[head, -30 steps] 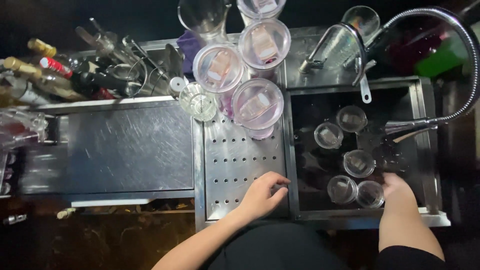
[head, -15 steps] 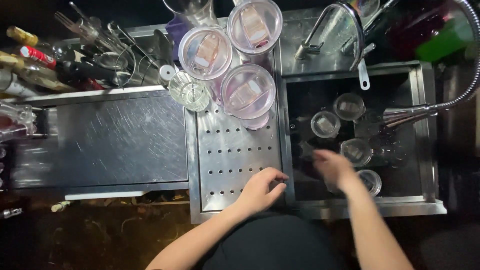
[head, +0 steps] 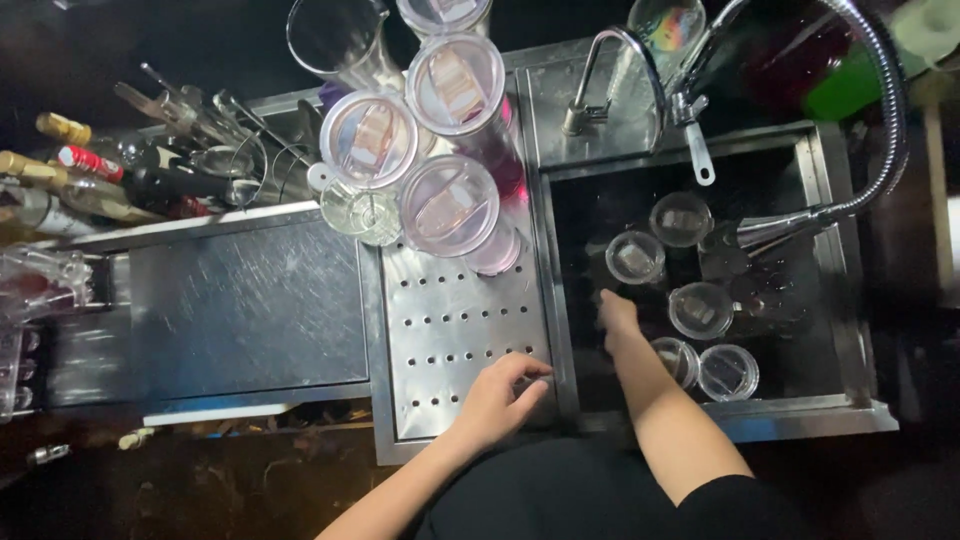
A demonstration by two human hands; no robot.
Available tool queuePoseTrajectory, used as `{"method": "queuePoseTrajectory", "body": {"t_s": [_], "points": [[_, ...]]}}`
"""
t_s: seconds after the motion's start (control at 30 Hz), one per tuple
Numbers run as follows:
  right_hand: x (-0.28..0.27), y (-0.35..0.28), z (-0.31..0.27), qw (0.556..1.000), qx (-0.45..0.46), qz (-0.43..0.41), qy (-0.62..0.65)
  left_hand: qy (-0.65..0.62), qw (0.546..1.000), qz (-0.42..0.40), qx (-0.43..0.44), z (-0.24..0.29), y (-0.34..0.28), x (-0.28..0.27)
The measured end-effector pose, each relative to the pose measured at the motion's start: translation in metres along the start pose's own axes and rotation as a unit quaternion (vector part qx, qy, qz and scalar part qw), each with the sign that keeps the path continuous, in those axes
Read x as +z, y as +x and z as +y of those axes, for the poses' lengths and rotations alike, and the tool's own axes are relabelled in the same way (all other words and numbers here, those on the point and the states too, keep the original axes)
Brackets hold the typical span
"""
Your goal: The person washes small glasses and a plastic tray in a sink using a handheld sprayer, then places the cleaned items into a glass rack on the counter. The person repeats this process with additional glasses and trays throughout the clip.
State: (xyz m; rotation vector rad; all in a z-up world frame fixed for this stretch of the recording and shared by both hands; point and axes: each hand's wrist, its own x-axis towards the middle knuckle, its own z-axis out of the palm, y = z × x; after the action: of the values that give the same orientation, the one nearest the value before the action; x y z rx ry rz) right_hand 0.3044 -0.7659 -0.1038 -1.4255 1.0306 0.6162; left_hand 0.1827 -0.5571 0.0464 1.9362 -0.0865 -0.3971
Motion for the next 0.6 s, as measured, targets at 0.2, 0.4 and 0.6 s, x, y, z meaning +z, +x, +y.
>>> {"method": "queuePoseTrajectory", "body": {"t_s": [0.2, 0.4, 0.6], "points": [[0.004, 0.025, 0.004, 0.998, 0.051, 0.018, -0.018, 0.033, 0.998, -0.009, -0.056, 0.003, 0.003, 0.001], [0.016, -0.013, -0.026, 0.996, 0.003, 0.074, -0.051, 0.031, 0.997, -0.020, -0.070, 0.002, 0.005, -0.004], [-0.002, -0.009, -0.019, 0.951, -0.076, 0.230, 0.194, 0.026, 0.996, -0.001, -0.085, -0.006, 0.007, -0.005]]}}
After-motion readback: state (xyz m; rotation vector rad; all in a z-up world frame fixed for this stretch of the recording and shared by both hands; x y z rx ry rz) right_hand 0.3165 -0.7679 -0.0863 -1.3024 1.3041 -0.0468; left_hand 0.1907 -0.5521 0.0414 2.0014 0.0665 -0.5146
